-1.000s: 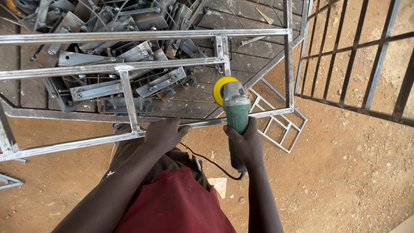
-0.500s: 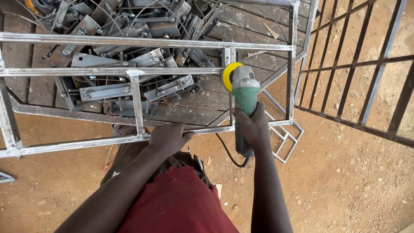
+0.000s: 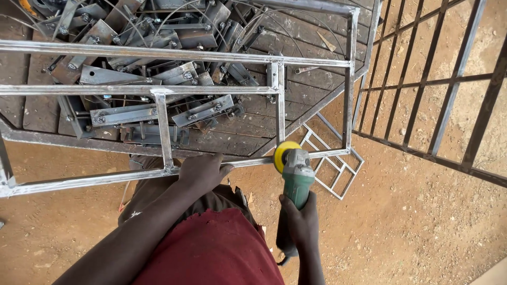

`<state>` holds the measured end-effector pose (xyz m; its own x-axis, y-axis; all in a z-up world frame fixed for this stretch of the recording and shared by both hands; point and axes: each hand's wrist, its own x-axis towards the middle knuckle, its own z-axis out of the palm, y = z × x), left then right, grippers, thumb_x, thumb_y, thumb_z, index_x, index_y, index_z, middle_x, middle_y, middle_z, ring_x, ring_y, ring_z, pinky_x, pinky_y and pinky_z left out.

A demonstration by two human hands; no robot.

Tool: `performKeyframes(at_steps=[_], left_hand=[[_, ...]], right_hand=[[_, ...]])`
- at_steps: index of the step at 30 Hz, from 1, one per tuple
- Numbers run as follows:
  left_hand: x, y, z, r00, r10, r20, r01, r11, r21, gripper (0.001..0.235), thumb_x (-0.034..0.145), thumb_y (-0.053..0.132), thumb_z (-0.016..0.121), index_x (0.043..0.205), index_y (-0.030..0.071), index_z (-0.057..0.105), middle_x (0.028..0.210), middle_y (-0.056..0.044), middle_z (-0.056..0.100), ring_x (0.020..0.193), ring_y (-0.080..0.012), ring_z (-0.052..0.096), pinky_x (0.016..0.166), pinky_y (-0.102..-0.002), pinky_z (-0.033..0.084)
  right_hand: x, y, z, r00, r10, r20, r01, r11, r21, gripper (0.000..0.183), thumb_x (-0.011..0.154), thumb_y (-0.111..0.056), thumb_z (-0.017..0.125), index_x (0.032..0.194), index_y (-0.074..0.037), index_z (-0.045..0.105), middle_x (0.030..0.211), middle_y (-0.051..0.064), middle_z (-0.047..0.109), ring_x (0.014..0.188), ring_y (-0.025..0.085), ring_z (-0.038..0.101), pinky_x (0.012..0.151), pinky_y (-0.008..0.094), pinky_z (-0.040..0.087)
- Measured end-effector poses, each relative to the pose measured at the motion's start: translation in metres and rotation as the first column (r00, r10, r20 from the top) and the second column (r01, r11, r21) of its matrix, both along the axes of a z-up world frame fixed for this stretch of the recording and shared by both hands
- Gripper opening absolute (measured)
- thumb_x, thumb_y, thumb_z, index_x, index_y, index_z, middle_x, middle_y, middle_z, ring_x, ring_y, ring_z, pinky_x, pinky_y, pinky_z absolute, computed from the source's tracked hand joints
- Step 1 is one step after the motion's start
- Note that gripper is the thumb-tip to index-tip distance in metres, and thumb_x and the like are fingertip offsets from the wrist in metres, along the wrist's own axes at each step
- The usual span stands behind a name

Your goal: Using a handheld angle grinder to smooth down weld joints on a rectangular metal frame structure.

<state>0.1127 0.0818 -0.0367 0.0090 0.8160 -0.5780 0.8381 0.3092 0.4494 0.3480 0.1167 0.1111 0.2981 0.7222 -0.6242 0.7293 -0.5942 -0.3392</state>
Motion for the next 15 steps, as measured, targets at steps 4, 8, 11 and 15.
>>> performKeyframes(at_steps=[4, 8, 11, 15], left_hand=[[-0.013, -0.001, 0.032, 0.998, -0.003, 0.064, -0.003, 0.997, 0.083, 0.059, 0.105, 0.059, 0.04, 0.119, 0.008, 0.067, 0.077, -0.012, 0.072, 0.075, -0.0329, 0.075, 0.069, -0.048, 0.058], [-0.009, -0.005, 0.024, 0.998, 0.046, 0.041, -0.051, 0.987, 0.154, 0.062, 0.104, 0.063, 0.042, 0.117, 0.008, 0.068, 0.072, -0.012, 0.07, 0.072, -0.0317, 0.075, 0.068, -0.047, 0.059], [-0.006, -0.009, 0.026, 0.999, 0.042, 0.016, -0.044, 0.986, 0.158, 0.052, 0.104, 0.055, 0.051, 0.113, 0.008, 0.069, 0.074, -0.012, 0.071, 0.073, -0.0321, 0.075, 0.068, -0.047, 0.059], [-0.003, -0.012, 0.002, 0.997, 0.067, -0.029, -0.059, 0.973, 0.225, 0.054, 0.102, 0.059, 0.052, 0.109, 0.009, 0.069, 0.078, -0.011, 0.073, 0.076, -0.0305, 0.076, 0.07, -0.047, 0.059]], right_hand=[[-0.028, 0.058, -0.011, 0.969, 0.202, -0.141, -0.183, 0.974, 0.135, 0.066, 0.08, -0.051, 0.078, 0.121, -0.009, 0.047, 0.102, 0.019, 0.057, 0.106, 0.041, 0.062, 0.09, 0.056, 0.044], [-0.07, 0.122, -0.013, 0.928, 0.339, -0.153, -0.299, 0.924, 0.238, 0.067, 0.081, -0.057, 0.077, 0.118, -0.011, 0.045, 0.099, 0.016, 0.056, 0.103, 0.038, 0.062, 0.087, 0.056, 0.044], [-0.083, 0.159, -0.025, 0.903, 0.394, -0.169, -0.322, 0.883, 0.341, 0.066, 0.081, -0.054, 0.078, 0.118, -0.01, 0.045, 0.095, 0.008, 0.05, 0.097, 0.031, 0.058, 0.087, 0.05, 0.043], [-0.091, 0.159, -0.025, 0.885, 0.463, -0.053, -0.416, 0.835, 0.36, 0.062, 0.087, -0.052, 0.075, 0.12, -0.011, 0.043, 0.097, 0.01, 0.049, 0.099, 0.033, 0.059, 0.087, 0.053, 0.043]])
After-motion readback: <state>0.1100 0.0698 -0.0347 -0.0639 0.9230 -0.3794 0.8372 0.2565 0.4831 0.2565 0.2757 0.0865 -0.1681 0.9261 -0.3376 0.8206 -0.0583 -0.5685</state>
